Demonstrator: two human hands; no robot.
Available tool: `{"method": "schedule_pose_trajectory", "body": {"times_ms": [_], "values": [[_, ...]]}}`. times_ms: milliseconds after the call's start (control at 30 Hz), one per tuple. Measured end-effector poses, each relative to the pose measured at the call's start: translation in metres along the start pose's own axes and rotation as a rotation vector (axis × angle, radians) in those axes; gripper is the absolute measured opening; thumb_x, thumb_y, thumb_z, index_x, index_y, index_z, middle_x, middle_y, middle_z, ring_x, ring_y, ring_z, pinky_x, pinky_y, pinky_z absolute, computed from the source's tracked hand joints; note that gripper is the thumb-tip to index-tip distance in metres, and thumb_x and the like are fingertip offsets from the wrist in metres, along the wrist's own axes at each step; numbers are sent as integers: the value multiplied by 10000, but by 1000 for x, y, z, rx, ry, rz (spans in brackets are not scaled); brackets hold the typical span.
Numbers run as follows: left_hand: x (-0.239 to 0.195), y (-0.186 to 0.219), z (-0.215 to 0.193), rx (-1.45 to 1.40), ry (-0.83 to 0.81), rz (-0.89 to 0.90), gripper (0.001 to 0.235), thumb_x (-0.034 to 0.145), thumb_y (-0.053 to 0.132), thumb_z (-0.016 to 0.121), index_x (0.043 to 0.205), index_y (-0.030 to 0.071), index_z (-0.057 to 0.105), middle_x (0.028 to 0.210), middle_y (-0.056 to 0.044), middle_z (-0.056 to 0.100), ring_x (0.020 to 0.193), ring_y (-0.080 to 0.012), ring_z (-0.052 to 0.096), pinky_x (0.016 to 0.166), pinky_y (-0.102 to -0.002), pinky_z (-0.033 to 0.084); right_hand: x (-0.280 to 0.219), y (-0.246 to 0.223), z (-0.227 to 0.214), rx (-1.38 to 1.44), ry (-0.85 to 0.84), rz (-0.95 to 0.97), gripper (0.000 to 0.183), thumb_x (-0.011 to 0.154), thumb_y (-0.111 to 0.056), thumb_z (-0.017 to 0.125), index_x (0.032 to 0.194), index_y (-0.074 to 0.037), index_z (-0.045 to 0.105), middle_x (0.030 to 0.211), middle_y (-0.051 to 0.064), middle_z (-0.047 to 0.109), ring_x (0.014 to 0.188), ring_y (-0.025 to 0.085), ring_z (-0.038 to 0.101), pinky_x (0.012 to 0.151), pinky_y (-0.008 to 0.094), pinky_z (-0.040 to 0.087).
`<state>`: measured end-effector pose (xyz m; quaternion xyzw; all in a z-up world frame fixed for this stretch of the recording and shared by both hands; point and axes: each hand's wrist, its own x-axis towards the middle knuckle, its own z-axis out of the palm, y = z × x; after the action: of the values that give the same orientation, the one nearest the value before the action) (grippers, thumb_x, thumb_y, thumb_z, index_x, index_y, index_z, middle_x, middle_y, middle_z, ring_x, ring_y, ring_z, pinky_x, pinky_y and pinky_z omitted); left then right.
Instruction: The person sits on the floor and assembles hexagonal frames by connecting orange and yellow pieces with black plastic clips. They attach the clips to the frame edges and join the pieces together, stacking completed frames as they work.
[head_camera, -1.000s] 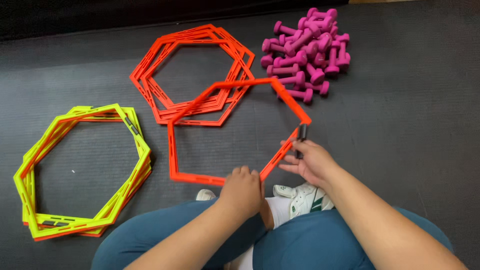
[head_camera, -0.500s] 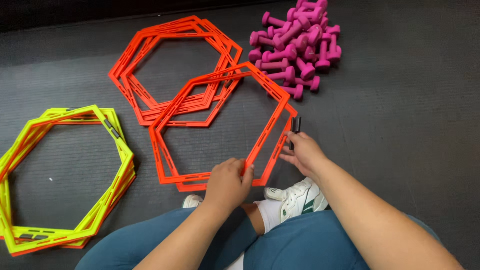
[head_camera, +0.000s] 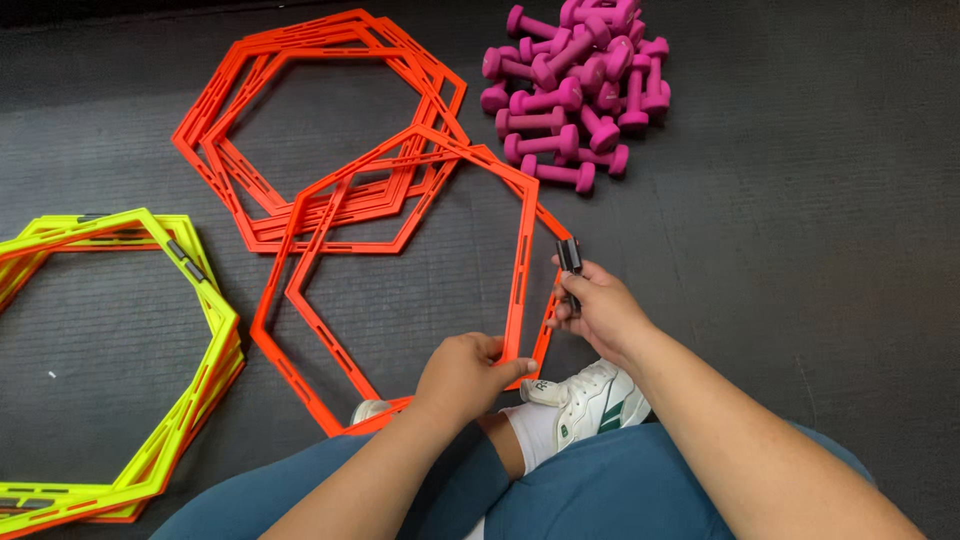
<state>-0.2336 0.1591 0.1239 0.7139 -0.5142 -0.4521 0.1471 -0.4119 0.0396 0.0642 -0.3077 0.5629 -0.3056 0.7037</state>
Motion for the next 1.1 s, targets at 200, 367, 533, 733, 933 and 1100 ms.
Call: {"method": "schedule_pose_trajectory", "body": {"times_ms": [200, 367, 533, 733, 933, 1100], "values": [[1, 0, 2, -125, 1, 27, 550, 801, 486, 781, 1197, 104, 766, 1060, -78, 790, 1010, -286, 764, 823, -393, 593, -14, -2, 10, -19, 25, -63, 451, 1104, -352, 427, 1434, -74, 560, 905, 82, 491, 669, 142, 498, 606, 388, 647], [13, -15, 14, -126, -45, 27, 496, 872, 418, 722, 1313, 192, 714, 857, 5, 767, 812, -179, 770, 714, -310, 575, -6, 2, -11, -705, 18, -488, 405, 949, -243, 743, 1352, -218, 706, 1069, 100, 681, 890, 224, 657, 790, 366, 595], [17, -21, 22, -132, -76, 92, 582, 855, 393, 751, 1388, 173, 668, 832, -19, 742, 772, -174, 756, 694, -301, 565, 6, -6, -23, -958, -5, -617, 203, 979, -273, 686, 1075, -163, 827, 1089, 82, 657, 1059, 278, 660, 941, 401, 540], [11, -17, 21, -168, -125, 46, 557, 841, 349, 776, 1335, 103, 697, 947, -23, 794, 808, -159, 780, 716, -279, 586, 43, 8, -44, -442, -66, -412, 768, 757, -39, 883, 1445, -49, 541, 967, 69, 687, 792, 109, 675, 725, 205, 596], [17, -25, 28, -256, -160, 79, 595, 826, 296, 804, 1342, 32, 672, 913, -55, 773, 730, -145, 775, 686, -285, 604, 28, -3, -28, -346, 52, -382, 724, 692, -48, 947, 1336, 9, 621, 1156, 98, 627, 901, 100, 696, 809, 215, 605], [16, -25, 27, -283, -143, 80, 576, 808, 282, 815, 1315, 37, 696, 903, -45, 756, 746, -152, 775, 687, -284, 594, 24, -9, -30, -702, 57, -508, 576, 678, -183, 966, 1219, -146, 771, 1192, 34, 663, 730, 51, 597, 663, 183, 523]]}}
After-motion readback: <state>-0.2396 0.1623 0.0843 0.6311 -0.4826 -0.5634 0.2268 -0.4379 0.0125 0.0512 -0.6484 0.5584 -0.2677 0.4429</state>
